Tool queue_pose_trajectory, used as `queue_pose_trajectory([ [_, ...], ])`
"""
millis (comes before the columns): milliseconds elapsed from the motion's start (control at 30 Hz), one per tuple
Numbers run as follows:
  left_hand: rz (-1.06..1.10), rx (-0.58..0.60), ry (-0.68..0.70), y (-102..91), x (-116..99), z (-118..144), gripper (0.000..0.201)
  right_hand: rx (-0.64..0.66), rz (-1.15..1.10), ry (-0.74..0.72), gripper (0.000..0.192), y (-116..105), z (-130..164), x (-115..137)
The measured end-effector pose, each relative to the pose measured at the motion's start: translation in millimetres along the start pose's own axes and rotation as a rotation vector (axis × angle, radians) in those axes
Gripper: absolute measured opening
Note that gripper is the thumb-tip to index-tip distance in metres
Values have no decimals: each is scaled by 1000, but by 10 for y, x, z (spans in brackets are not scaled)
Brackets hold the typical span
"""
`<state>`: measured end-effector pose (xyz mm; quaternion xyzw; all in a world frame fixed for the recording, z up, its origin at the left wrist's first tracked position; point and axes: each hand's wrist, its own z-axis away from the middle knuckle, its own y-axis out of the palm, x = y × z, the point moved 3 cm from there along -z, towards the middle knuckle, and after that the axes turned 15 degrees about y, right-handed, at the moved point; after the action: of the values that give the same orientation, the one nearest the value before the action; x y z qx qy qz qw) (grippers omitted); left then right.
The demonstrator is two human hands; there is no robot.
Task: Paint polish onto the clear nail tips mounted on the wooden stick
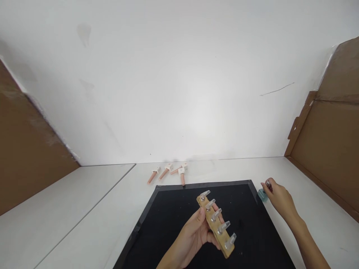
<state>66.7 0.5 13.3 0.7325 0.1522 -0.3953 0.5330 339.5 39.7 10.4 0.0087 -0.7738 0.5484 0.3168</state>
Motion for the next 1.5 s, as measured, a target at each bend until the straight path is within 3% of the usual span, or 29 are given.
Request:
queue_pose_trajectory([
  [233,10,-4,16,-87,-118,81,38,13,13,5,27,-4,100,136],
  [533,-6,12,44,-107,-87,172,39,-43,-31,37,26,-33,193,54],
  [1167,4,-48,43,88,-53,202,43,-51,-81,108,25,-258,214,-69],
  [1500,23,-30,51,115,-7,211,44,-29,-139,92,26,-206,212,-129],
])
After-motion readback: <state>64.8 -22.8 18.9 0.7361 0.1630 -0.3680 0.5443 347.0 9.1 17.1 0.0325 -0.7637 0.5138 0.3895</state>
